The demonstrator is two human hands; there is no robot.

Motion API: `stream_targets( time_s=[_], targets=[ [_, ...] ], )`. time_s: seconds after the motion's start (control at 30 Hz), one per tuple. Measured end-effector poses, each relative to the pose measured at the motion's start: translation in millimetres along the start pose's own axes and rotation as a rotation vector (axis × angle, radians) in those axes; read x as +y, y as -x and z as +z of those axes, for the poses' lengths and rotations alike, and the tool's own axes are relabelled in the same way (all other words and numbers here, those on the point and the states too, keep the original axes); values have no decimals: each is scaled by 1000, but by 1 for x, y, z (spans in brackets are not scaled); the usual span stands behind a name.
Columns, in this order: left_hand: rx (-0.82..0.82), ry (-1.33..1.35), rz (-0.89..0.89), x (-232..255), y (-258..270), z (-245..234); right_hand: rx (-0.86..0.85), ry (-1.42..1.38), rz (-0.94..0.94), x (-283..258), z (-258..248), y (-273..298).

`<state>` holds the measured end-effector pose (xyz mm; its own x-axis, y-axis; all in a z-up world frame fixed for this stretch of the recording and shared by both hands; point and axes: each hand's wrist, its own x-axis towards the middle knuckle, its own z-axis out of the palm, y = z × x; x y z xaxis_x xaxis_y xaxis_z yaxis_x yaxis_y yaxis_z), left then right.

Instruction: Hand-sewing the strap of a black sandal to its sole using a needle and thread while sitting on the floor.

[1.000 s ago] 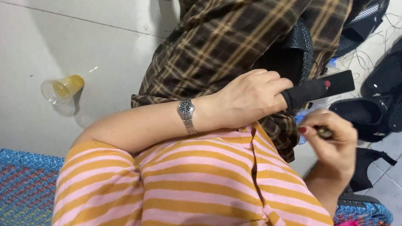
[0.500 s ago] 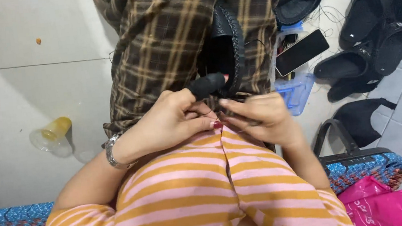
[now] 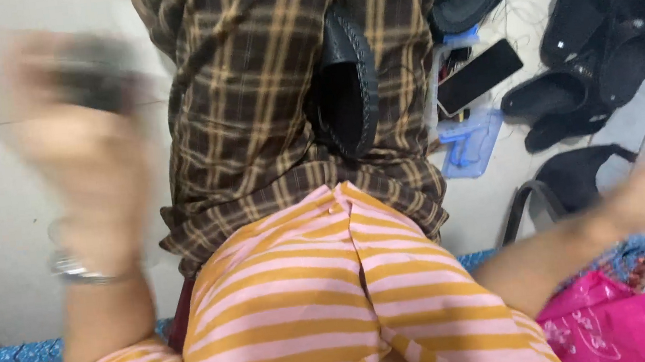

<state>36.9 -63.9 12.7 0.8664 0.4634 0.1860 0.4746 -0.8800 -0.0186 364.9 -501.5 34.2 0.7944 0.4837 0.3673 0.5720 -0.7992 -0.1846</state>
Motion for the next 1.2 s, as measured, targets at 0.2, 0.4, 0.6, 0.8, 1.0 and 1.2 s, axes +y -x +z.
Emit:
stream_targets(
  time_s=[0.2,0.4,0.6,0.8,1.0,1.2],
  targets=[
    [-190,850,309,117,-49,-29,-573,-905,5,-164,27,8],
    [-65,837,226,131,-44,-3,-615,-985,77,-172,51,27],
    [93,689,182,143,-36,13,-513,-1025,170,-177,66,41],
    [-7,923,210,124,-47,-21,-691,-1009,-22,-175,17,14],
    [96,929,307,96,-32,-12,-1025,-1399,-640,-192,-27,-38],
    [-145,7,-97,-116,45,63,-901,-620,-570,-158,-21,-32]
  ],
)
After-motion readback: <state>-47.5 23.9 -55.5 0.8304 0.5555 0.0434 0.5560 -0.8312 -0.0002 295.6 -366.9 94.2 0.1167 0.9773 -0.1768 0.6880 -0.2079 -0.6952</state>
